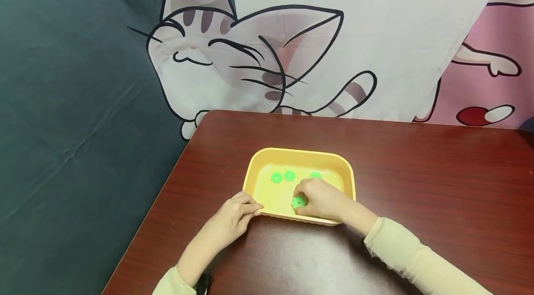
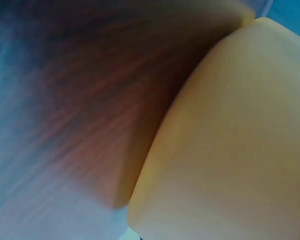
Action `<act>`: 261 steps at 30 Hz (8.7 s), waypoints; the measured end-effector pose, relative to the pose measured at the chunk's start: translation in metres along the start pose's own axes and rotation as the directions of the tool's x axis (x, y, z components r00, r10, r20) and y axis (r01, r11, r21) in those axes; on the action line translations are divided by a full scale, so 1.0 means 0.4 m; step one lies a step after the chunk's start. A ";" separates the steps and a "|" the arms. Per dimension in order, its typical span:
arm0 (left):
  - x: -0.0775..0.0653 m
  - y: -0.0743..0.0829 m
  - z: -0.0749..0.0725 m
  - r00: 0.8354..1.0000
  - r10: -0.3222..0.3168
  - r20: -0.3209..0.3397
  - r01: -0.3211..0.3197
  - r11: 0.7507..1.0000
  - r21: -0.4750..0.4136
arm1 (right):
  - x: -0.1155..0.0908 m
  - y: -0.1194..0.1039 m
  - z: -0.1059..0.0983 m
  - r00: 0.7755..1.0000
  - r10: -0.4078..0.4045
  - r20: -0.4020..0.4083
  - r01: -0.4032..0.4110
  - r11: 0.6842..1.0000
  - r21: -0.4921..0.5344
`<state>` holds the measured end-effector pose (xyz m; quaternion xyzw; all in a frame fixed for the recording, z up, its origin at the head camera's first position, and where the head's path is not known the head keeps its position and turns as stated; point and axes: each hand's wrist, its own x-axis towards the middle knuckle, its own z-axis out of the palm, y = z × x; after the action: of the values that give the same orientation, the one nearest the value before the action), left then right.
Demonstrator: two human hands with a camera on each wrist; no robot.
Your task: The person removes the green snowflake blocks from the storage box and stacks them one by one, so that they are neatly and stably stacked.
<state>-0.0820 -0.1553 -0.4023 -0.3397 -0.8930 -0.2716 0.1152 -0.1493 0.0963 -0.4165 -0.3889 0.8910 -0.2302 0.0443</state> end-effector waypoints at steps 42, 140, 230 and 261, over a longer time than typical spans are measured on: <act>0.001 -0.024 0.013 0.995 0.068 -0.069 -0.069 0.998 -0.006 | -0.299 0.170 -0.219 0.935 0.134 -0.329 -0.186 0.973 -0.133; -0.019 -0.026 0.001 1.000 -0.006 -0.008 0.005 1.000 -0.024 | -0.072 0.124 -0.139 0.967 -0.025 -0.255 -0.012 0.990 -0.141; -0.012 -0.037 0.008 0.996 0.052 -0.070 -0.055 0.998 -0.033 | 0.041 0.091 -0.047 0.999 -0.009 -0.045 0.003 0.991 -0.134; -0.006 -0.034 0.007 0.998 0.030 -0.059 -0.032 0.999 -0.031 | -0.196 0.132 -0.185 0.931 0.026 -0.364 -0.054 0.996 -0.065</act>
<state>-0.0893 -0.1637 -0.4110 -0.3473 -0.8794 -0.2939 0.1401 -0.1495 0.2112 -0.3821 -0.3229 0.8995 -0.2639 -0.1304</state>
